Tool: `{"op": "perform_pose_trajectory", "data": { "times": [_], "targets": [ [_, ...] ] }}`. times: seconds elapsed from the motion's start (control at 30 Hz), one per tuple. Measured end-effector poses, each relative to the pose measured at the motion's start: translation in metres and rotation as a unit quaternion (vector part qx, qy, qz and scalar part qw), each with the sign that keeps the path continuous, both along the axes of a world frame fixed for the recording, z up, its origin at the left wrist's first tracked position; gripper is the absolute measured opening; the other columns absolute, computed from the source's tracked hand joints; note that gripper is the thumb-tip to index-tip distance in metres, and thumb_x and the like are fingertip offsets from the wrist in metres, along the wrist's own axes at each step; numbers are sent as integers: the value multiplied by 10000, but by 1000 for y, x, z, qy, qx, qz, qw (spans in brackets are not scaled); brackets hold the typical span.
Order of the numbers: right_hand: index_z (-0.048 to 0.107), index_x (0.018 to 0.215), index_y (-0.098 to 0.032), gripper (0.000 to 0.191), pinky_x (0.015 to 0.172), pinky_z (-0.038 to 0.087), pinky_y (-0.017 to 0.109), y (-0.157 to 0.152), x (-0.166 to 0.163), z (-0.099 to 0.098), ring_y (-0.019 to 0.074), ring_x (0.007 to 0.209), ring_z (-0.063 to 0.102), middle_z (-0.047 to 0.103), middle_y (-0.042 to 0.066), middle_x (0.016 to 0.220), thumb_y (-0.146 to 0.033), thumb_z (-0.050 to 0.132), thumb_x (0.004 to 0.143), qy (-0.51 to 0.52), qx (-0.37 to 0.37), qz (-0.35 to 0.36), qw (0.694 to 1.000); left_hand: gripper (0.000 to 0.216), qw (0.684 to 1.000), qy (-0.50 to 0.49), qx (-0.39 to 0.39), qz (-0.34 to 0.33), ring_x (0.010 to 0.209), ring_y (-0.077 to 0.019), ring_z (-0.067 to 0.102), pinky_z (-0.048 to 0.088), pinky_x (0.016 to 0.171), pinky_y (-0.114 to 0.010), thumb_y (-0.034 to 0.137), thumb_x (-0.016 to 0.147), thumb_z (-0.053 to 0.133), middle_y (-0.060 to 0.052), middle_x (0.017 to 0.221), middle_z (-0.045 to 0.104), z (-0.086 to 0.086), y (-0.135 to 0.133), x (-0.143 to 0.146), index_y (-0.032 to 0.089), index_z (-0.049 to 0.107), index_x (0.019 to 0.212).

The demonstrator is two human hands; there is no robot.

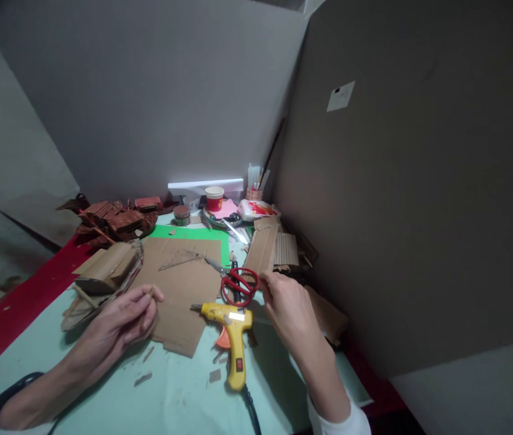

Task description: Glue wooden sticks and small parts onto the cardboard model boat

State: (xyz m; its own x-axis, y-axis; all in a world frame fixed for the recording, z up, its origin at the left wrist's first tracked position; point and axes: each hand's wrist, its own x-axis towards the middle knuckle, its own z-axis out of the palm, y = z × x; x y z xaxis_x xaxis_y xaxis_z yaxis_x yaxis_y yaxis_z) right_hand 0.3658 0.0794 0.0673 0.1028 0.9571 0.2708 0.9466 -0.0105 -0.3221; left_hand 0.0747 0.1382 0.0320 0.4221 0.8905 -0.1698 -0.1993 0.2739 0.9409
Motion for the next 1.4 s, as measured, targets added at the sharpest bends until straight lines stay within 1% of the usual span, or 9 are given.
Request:
{"op": "perform_pose_trajectory", "data": {
  "times": [0.13, 0.3, 0.43, 0.67, 0.8, 0.93, 1.07, 1.2, 1.4],
  "targets": [
    [653, 988, -179, 287, 699, 457, 315, -37, -3, -9, 248, 830, 677, 719, 120, 935, -252, 377, 966, 8, 4, -1, 1000, 261, 1000, -12, 12, 6, 441, -36, 188, 134, 435, -191, 400, 907, 633, 66, 547, 451, -1, 0, -2, 154, 643, 822],
    [517, 1194, -192, 364, 578, 433, 313, -61, -36, -30, 267, 664, 701, 731, 55, 779, -477, 444, 979, 50, -83, -3, 995, 300, 999, -22, 25, 38, 433, -37, 182, 140, 421, -184, 441, 896, 632, 70, 530, 439, 1, -1, -2, 157, 642, 798],
    [407, 1261, -161, 408, 554, 422, 329, -59, -65, -48, 323, 694, 714, 734, 88, 803, -458, 408, 982, 50, -112, -13, 992, 292, 997, -17, 39, 61, 427, -34, 203, 153, 411, -168, 431, 863, 674, 72, 527, 435, 3, -1, -1, 155, 632, 778],
    [415, 1037, -218, 169, 506, 393, 288, -64, -98, -51, 236, 597, 661, 702, 52, 782, -375, 408, 977, 177, -54, -26, 982, 334, 991, 20, 69, 109, 400, -40, 218, 140, 384, -155, 520, 869, 654, 75, 504, 459, 3, -3, 0, 187, 648, 881],
    [447, 1008, -205, 84, 507, 363, 281, -43, -131, -47, 233, 646, 688, 705, 66, 812, -282, 429, 978, 121, -27, -8, 992, 358, 983, 67, 116, 128, 436, -70, 275, 186, 386, -153, 543, 861, 653, 62, 506, 464, 1, -7, -3, 201, 678, 962],
    [497, 1076, -162, 152, 529, 374, 283, -19, -154, -42, 243, 714, 699, 712, 99, 898, -255, 501, 956, 77, -32, 15, 996, 323, 983, 45, 123, 127, 566, -96, 391, 321, 485, -141, 490, 818, 725, 44, 599, 483, 0, -9, -8, 207, 692, 970],
    [546, 968, -196, 106, 560, 393, 259, -20, -129, -35, 185, 678, 659, 697, 40, 855, -265, 468, 988, 48, -41, 16, 998, 310, 987, 35, 110, 109, 588, -92, 395, 340, 520, -145, 469, 822, 726, 34, 650, 512, 2, -10, -8, 198, 691, 969],
    [579, 970, -157, 163, 638, 382, 290, -26, -70, -23, 236, 813, 655, 677, 114, 931, -191, 422, 994, -7, -46, -88, 995, 338, 986, 70, 118, 97, 526, -83, 339, 267, 459, -157, 501, 838, 696, 43, 606, 489, 2, -11, -5, 188, 691, 966],
    [573, 1201, -194, 250, 609, 357, 282, -8, -37, -16, 260, 882, 688, 716, 100, 997, -240, 540, 958, -58, -93, -76, 991, 379, 984, 88, 122, 96, 530, -92, 364, 263, 456, -171, 517, 799, 724, 52, 577, 437, -2, -11, -2, 166, 716, 941]
  ]
}}
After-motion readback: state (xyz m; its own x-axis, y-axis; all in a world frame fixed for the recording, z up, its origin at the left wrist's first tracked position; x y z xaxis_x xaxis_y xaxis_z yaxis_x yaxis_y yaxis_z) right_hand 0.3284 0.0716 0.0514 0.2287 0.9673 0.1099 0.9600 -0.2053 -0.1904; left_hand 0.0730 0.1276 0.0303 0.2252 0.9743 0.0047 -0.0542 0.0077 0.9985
